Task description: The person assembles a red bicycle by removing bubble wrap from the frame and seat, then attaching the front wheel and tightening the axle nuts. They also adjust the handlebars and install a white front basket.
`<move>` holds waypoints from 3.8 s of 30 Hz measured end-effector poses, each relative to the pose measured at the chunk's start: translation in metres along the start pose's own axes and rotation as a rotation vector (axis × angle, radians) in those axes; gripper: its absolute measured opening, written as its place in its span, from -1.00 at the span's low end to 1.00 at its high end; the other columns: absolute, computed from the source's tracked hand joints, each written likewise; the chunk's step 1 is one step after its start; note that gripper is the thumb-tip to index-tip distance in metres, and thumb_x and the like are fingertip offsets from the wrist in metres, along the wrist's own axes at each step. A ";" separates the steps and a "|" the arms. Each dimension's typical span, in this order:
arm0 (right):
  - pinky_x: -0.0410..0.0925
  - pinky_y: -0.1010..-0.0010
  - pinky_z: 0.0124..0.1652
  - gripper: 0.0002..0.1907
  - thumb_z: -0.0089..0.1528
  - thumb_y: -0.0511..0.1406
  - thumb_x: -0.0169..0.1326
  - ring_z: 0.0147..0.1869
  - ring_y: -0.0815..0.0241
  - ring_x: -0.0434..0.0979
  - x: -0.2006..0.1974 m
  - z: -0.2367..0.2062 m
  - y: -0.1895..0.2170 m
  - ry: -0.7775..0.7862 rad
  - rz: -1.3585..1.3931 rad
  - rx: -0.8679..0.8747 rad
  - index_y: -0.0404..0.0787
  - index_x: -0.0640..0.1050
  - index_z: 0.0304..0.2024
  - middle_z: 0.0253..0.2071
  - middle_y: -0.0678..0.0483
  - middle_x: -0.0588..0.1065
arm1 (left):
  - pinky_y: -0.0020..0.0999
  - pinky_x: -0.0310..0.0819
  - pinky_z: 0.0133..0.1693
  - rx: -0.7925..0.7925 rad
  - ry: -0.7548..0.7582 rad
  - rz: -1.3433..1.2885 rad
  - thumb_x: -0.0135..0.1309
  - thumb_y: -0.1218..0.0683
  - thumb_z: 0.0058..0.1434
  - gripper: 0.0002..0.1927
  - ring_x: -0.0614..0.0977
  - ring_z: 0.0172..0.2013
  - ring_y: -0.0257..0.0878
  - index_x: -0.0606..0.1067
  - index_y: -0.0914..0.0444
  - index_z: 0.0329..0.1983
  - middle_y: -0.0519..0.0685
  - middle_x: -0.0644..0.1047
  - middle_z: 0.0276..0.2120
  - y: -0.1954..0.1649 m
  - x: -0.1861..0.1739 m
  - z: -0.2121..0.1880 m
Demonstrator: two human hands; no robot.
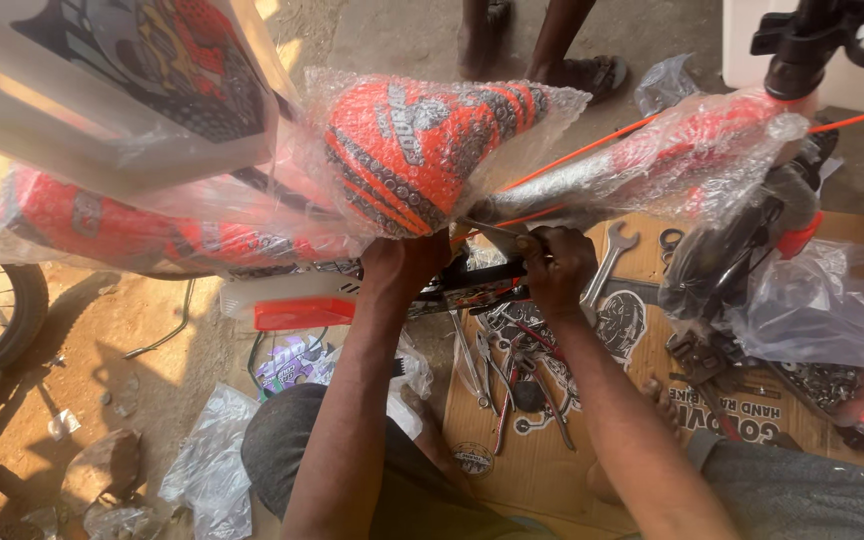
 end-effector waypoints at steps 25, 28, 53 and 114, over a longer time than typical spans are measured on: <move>0.19 0.31 -0.47 -0.75 0.12 -0.33 0.21 -0.51 0.24 0.37 -0.060 0.112 0.043 0.344 -0.525 -0.684 -0.06 0.41 -0.58 -0.62 0.18 0.32 | 0.10 0.49 -0.16 0.026 -0.063 -0.028 0.15 -0.05 0.30 -0.67 0.62 -0.16 0.15 0.56 0.21 0.04 0.14 0.60 -0.14 0.001 -0.001 0.003; 0.19 0.29 -0.45 -0.71 0.16 -0.30 0.23 -0.51 0.22 0.37 -0.059 0.109 0.045 0.289 -0.432 -0.641 -0.06 0.40 -0.59 -0.63 0.18 0.30 | 0.08 0.50 -0.18 0.000 -0.014 -0.032 0.13 -0.02 0.32 -0.72 0.63 -0.18 0.12 0.58 0.19 0.02 0.11 0.61 -0.18 0.002 -0.002 0.002; 0.19 0.18 -0.29 -0.65 0.33 -0.05 0.11 -0.43 0.11 0.43 -0.033 0.058 0.012 0.018 -0.212 -0.388 -0.12 0.55 -0.40 -0.53 0.12 0.43 | 0.00 0.52 -0.28 -0.092 -0.052 -0.116 0.18 0.02 0.28 -0.76 0.66 -0.25 0.04 0.60 0.16 -0.03 0.02 0.64 -0.24 0.000 -0.004 -0.004; 0.37 -0.10 0.08 -0.64 0.17 -0.27 0.06 0.17 -0.17 0.50 -0.025 -0.150 -0.085 1.033 -0.531 0.417 -0.22 0.54 0.00 0.03 -0.13 0.52 | 0.02 0.46 -0.14 0.058 -0.165 0.025 0.18 0.05 -0.01 -0.63 0.58 -0.13 0.14 0.54 0.33 -0.15 0.21 0.57 -0.17 -0.053 -0.060 -0.045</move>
Point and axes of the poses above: each hand's wrist, its own z-axis towards the middle knuckle, its own x-axis out of the palm, y = z × x, the point moved 4 cm from there along z, towards the middle knuckle
